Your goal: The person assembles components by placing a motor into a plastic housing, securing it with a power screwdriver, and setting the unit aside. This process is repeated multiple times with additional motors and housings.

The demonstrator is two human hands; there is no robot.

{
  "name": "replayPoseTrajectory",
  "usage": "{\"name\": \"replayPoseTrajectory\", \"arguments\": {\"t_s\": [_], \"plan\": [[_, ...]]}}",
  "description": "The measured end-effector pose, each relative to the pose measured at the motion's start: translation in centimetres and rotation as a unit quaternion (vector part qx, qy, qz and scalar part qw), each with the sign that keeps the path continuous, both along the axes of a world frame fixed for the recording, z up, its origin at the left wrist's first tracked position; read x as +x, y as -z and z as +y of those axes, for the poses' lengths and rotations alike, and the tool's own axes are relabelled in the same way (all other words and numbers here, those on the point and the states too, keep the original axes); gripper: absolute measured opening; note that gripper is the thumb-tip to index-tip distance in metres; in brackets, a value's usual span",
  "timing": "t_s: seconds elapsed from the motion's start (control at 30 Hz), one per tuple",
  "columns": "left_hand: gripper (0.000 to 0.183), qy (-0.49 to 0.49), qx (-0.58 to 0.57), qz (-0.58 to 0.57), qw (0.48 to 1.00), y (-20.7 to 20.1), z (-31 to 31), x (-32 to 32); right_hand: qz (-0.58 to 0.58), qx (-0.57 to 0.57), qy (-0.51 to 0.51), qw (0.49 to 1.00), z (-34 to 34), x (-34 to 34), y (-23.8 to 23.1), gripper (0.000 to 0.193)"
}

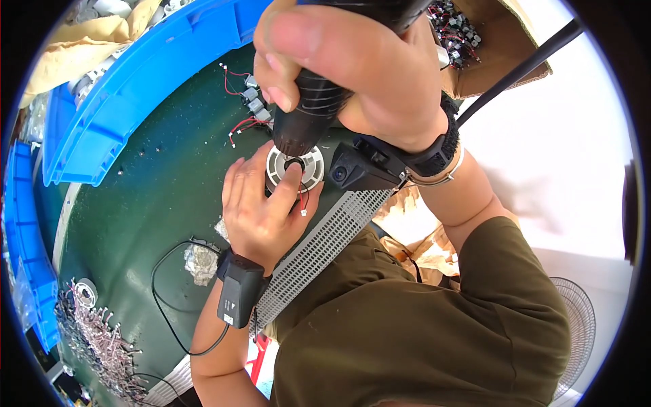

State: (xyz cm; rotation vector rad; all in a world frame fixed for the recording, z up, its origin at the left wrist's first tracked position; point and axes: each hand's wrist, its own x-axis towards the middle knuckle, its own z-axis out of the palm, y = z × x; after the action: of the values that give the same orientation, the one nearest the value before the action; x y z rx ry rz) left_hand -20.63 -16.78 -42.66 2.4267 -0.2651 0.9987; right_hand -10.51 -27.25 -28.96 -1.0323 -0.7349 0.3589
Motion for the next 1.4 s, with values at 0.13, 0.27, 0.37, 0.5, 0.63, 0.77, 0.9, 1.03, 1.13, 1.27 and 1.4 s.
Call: {"name": "replayPoseTrajectory", "arguments": {"t_s": [0.13, 0.27, 0.37, 0.5, 0.63, 0.77, 0.9, 1.03, 1.13, 1.27, 1.4], "plan": [[0.032, 0.003, -0.008, 0.013, 1.000, 0.1, 0.2, -0.2, -0.177, -0.047, 0.035, 0.982, 0.5, 0.5, 0.0, 0.017], [0.032, 0.006, -0.015, 0.018, 1.000, 0.0, 0.0, -0.2, -0.491, -0.136, 0.114, 0.853, 0.9, 1.4, -0.2, 0.020], [0.032, -0.002, -0.012, 0.008, 1.000, 0.0, 0.0, -0.1, -0.379, -0.102, 0.030, 0.919, 0.7, 1.5, 0.8, 0.025], [0.042, 0.011, 0.010, -0.004, 1.000, 0.0, 0.7, -0.5, -0.131, 0.003, -0.134, 0.982, 0.6, 0.7, 2.8, 0.035], [0.036, 0.024, -0.008, -0.026, 0.999, 0.9, 0.4, -0.2, -0.236, -0.070, -0.037, 0.969, 0.6, 0.3, 3.0, 0.037], [0.040, 0.003, -0.073, -0.058, 0.996, -0.2, 1.9, -0.2, -0.273, 0.031, -0.013, 0.961, -0.2, 1.3, 1.0, 0.035], [0.047, -0.277, -0.045, -0.008, 0.960, -5.5, 8.9, -4.4, -0.117, 0.120, -0.074, 0.983, -4.5, 1.4, -2.9, 0.041], [0.046, -0.401, -0.038, 0.127, 0.906, -1.1, 22.3, -11.5, -0.195, 0.006, 0.046, 0.980, -2.4, -0.2, -1.8, 0.051], [0.046, -0.405, 0.012, 0.208, 0.890, -0.9, 24.5, -12.3, -0.115, -0.022, 0.065, 0.991, -2.7, -0.1, -1.1, 0.055], [0.036, -0.457, 0.103, -0.043, 0.882, -7.6, 20.9, -7.0, -0.112, -0.044, 0.095, 0.988, -3.5, 0.7, 0.3, 0.061], [0.034, -0.301, 0.129, 0.097, 0.940, -11.6, 21.6, 5.0, -0.095, -0.031, 0.094, 0.991, -3.0, 1.4, 0.7, 0.060]]}}
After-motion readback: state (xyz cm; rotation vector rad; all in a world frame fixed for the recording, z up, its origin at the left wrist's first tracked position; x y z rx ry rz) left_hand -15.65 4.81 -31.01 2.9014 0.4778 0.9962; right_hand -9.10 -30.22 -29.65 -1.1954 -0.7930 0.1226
